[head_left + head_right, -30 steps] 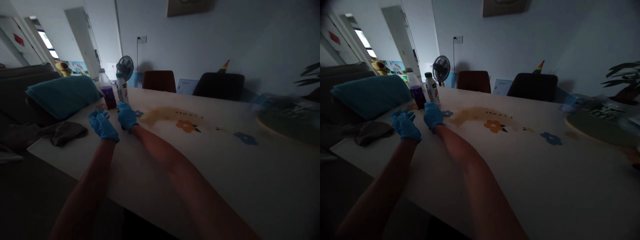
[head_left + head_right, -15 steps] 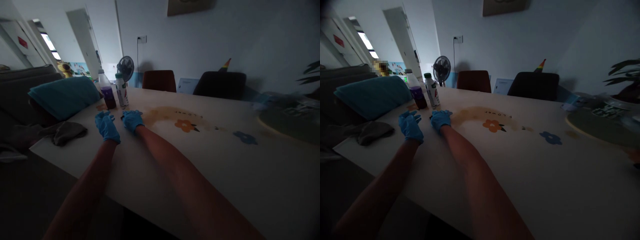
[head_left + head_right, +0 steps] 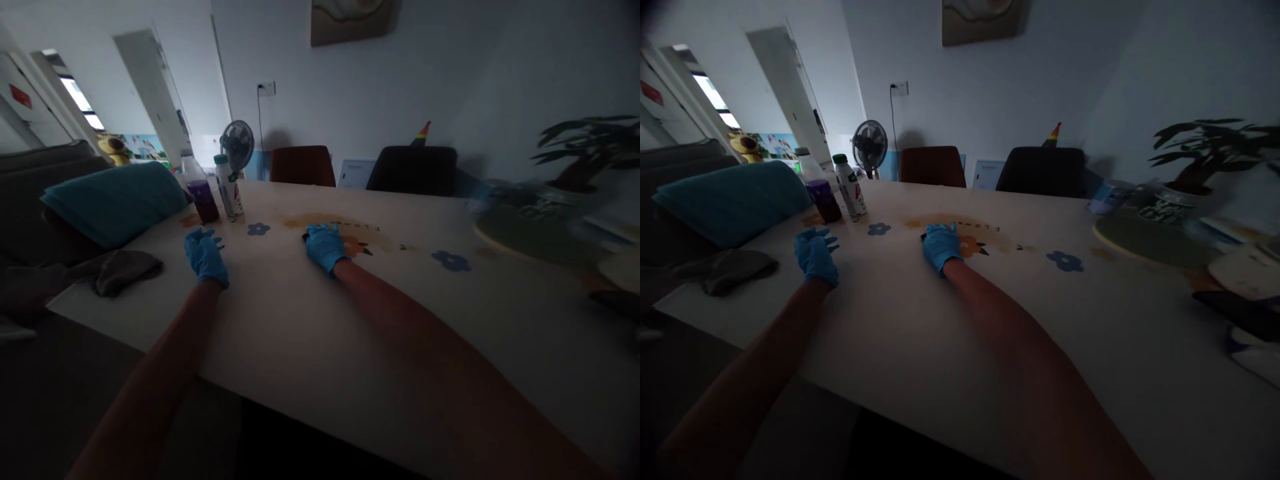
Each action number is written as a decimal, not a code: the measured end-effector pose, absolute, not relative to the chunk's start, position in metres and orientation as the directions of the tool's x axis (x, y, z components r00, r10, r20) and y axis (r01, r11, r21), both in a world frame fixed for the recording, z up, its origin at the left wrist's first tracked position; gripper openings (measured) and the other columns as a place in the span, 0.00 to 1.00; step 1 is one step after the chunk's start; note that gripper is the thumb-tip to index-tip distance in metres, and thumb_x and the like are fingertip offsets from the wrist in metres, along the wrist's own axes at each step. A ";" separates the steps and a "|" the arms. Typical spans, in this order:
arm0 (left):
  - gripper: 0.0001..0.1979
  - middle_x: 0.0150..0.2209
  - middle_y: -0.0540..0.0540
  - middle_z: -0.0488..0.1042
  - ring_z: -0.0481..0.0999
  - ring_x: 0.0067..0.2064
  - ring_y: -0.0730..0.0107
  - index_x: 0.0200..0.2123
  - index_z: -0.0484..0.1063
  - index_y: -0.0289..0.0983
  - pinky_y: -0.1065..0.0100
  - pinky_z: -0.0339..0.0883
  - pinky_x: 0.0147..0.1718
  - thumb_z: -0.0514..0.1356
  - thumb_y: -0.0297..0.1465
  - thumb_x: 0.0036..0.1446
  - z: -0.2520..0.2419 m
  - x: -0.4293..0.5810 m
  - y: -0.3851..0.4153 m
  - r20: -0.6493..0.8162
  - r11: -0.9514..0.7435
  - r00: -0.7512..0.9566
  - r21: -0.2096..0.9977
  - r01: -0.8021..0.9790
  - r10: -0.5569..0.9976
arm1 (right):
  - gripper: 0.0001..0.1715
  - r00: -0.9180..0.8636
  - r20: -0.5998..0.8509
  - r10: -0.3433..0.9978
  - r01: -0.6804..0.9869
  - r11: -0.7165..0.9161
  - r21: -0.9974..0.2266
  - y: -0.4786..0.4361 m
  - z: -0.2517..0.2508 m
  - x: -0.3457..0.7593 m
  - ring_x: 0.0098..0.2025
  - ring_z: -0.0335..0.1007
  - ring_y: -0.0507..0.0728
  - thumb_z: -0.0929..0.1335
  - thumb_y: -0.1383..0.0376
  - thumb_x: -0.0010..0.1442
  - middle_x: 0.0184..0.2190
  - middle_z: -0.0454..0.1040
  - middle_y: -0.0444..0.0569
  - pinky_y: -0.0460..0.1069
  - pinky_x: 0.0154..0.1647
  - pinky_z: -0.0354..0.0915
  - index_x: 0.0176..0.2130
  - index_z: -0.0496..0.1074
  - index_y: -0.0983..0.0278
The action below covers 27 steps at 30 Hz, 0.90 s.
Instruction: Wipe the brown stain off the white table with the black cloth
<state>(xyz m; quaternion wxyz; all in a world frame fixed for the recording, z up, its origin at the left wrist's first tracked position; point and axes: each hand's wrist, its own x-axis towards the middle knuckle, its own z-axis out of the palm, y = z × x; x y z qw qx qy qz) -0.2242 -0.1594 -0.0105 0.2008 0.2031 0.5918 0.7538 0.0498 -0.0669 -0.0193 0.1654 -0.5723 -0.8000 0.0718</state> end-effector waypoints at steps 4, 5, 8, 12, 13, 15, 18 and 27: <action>0.21 0.54 0.41 0.81 0.82 0.40 0.71 0.54 0.69 0.39 0.72 0.74 0.38 0.54 0.15 0.61 0.003 -0.209 -0.167 0.021 -0.213 -0.848 0.971 -0.108 0.529 | 0.27 -0.201 0.168 0.965 0.927 0.242 -0.286 -0.069 -0.022 0.093 0.70 0.78 0.69 0.76 0.51 0.79 0.71 0.79 0.58 0.72 0.73 0.74 0.68 0.80 0.61; 0.21 0.53 0.42 0.81 0.81 0.38 0.72 0.53 0.69 0.39 0.73 0.74 0.37 0.53 0.14 0.62 0.005 -0.207 -0.168 0.013 -0.208 -0.843 0.971 -0.118 0.538 | 0.26 -0.181 0.165 0.970 0.934 0.222 -0.280 -0.070 -0.023 0.103 0.68 0.80 0.68 0.76 0.50 0.79 0.69 0.81 0.58 0.71 0.72 0.76 0.66 0.81 0.61; 0.21 0.52 0.43 0.80 0.79 0.37 0.73 0.52 0.69 0.39 0.73 0.73 0.36 0.54 0.13 0.61 0.008 -0.204 -0.168 0.001 -0.199 -0.828 0.971 -0.133 0.560 | 0.24 -0.136 0.177 0.975 0.946 0.181 -0.270 -0.072 -0.025 0.131 0.64 0.82 0.65 0.75 0.49 0.79 0.64 0.83 0.56 0.68 0.69 0.78 0.63 0.82 0.62; 0.20 0.51 0.44 0.79 0.78 0.36 0.73 0.51 0.69 0.38 0.72 0.72 0.37 0.53 0.12 0.62 0.008 -0.202 -0.166 0.005 -0.218 -0.826 0.966 -0.142 0.564 | 0.24 -0.080 0.251 0.965 0.957 0.145 -0.252 -0.073 -0.024 0.169 0.65 0.82 0.70 0.68 0.56 0.82 0.64 0.85 0.62 0.67 0.70 0.76 0.67 0.82 0.63; 0.20 0.49 0.45 0.78 0.77 0.36 0.73 0.50 0.68 0.38 0.72 0.71 0.36 0.53 0.12 0.62 0.007 -0.202 -0.165 0.003 -0.222 -0.828 0.964 -0.148 0.561 | 0.26 -0.067 0.275 0.959 0.959 0.138 -0.247 -0.072 -0.022 0.179 0.66 0.82 0.72 0.66 0.60 0.81 0.65 0.85 0.64 0.67 0.71 0.76 0.69 0.82 0.64; 0.19 0.48 0.46 0.77 0.76 0.35 0.74 0.49 0.67 0.38 0.72 0.71 0.36 0.52 0.11 0.63 0.005 -0.203 -0.163 0.010 -0.232 -0.830 0.962 -0.145 0.558 | 0.33 -0.044 0.331 0.942 0.963 0.128 -0.237 -0.072 -0.019 0.199 0.68 0.80 0.75 0.64 0.64 0.76 0.67 0.84 0.68 0.67 0.72 0.76 0.74 0.79 0.67; 0.19 0.46 0.48 0.77 0.76 0.34 0.75 0.50 0.68 0.37 0.73 0.71 0.35 0.53 0.12 0.61 0.001 -0.207 -0.158 0.026 -0.226 -0.830 0.966 -0.121 0.557 | 0.40 -0.020 0.412 0.911 0.968 0.121 -0.219 -0.071 -0.016 0.226 0.72 0.77 0.76 0.64 0.67 0.72 0.71 0.81 0.67 0.69 0.74 0.73 0.78 0.73 0.67; 0.21 0.45 0.47 0.79 0.79 0.34 0.73 0.51 0.69 0.37 0.75 0.75 0.33 0.56 0.15 0.57 -0.010 -0.215 -0.150 0.042 -0.218 -0.839 0.972 -0.092 0.543 | 0.35 -0.145 0.399 0.905 0.951 0.239 -0.197 -0.080 -0.052 0.262 0.70 0.78 0.78 0.71 0.58 0.67 0.70 0.82 0.66 0.72 0.75 0.74 0.70 0.81 0.64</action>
